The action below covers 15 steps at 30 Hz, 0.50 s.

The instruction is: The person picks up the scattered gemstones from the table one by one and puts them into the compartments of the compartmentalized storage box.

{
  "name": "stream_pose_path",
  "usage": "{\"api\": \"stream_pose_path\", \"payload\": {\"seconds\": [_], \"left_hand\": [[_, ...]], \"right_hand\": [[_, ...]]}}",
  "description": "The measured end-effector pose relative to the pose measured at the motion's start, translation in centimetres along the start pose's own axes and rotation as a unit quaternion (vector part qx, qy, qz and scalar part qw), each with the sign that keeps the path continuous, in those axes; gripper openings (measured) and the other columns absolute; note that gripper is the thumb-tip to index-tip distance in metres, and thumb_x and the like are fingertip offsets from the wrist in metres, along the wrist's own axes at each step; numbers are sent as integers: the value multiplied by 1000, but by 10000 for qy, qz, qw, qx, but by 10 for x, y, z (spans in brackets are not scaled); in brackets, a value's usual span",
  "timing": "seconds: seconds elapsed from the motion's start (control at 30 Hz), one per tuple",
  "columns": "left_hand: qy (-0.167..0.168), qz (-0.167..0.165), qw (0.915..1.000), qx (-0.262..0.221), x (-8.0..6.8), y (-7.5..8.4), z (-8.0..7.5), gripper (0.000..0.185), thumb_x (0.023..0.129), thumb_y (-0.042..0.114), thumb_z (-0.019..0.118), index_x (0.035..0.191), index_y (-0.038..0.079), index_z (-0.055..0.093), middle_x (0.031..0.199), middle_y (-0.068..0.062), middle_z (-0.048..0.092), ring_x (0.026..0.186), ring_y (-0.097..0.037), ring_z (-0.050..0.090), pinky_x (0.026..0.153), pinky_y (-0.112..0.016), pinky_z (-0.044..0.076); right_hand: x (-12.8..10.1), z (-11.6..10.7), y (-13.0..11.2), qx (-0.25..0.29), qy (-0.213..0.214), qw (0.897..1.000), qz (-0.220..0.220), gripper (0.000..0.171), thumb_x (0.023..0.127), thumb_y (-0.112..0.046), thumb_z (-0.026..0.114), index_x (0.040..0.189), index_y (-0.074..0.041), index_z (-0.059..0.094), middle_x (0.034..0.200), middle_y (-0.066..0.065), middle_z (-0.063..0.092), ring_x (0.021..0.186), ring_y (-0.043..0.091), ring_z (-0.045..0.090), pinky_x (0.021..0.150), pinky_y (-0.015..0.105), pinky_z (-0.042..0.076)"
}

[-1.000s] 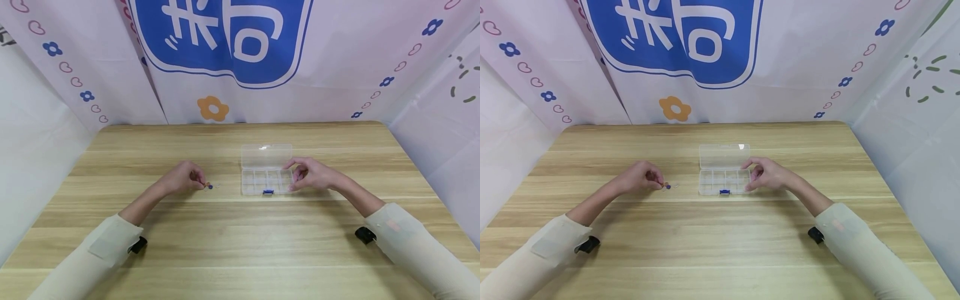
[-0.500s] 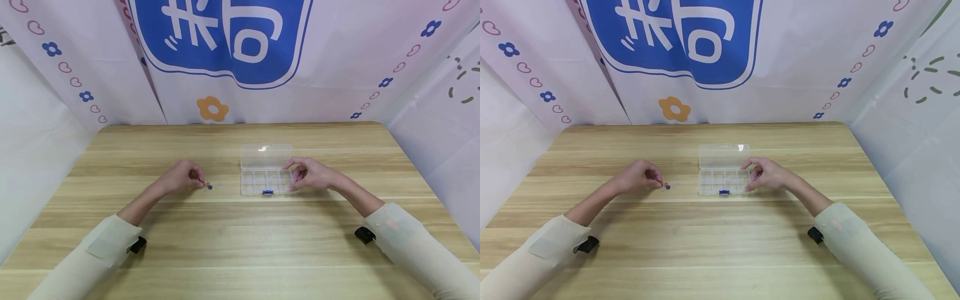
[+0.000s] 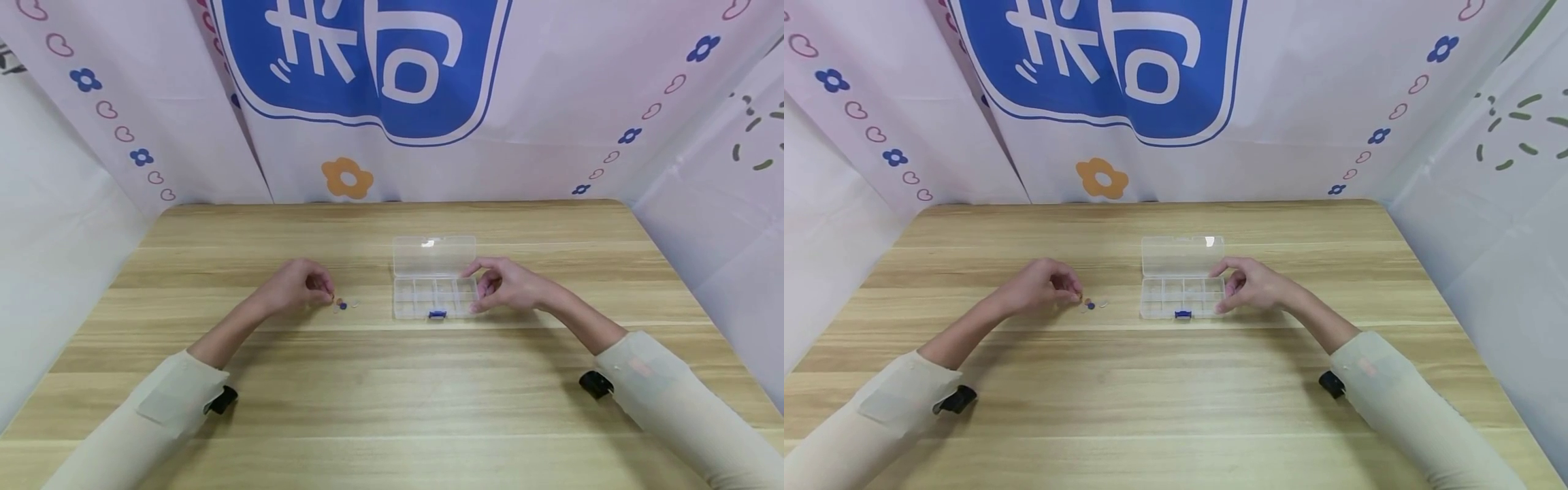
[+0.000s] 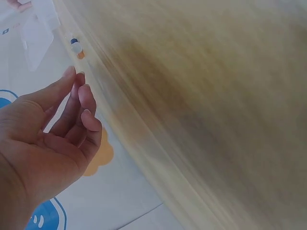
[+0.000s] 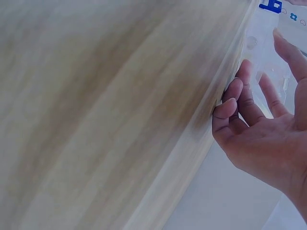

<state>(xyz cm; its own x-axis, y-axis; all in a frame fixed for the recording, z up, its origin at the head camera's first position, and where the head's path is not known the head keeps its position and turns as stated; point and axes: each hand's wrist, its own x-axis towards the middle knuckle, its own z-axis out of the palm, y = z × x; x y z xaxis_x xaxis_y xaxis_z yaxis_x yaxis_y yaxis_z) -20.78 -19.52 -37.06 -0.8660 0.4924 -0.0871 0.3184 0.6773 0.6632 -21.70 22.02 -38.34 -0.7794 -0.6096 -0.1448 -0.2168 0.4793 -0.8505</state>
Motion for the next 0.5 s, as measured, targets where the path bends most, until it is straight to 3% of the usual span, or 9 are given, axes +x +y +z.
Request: {"api": "stream_pose_path", "payload": {"seconds": [0.17,0.5], "left_hand": [[32,69,9999,93,1,1,0,4,89,-2,78,90,-3,74,83,-7,72,72,-20,62,59,-24,50],[176,232,9996,71,2,4,1,4,92,1,76,92,-2,76,84,-8,74,72,-22,62,60,-23,47]], "right_hand": [[0,0,1,-30,-2,10000,5,57,84,0,84,133,8,56,80,7,63,75,17,57,70,24,50],[0,0,3,-57,4,10000,11,58,84,0,84,134,7,56,81,7,64,75,17,58,70,24,50]]}}
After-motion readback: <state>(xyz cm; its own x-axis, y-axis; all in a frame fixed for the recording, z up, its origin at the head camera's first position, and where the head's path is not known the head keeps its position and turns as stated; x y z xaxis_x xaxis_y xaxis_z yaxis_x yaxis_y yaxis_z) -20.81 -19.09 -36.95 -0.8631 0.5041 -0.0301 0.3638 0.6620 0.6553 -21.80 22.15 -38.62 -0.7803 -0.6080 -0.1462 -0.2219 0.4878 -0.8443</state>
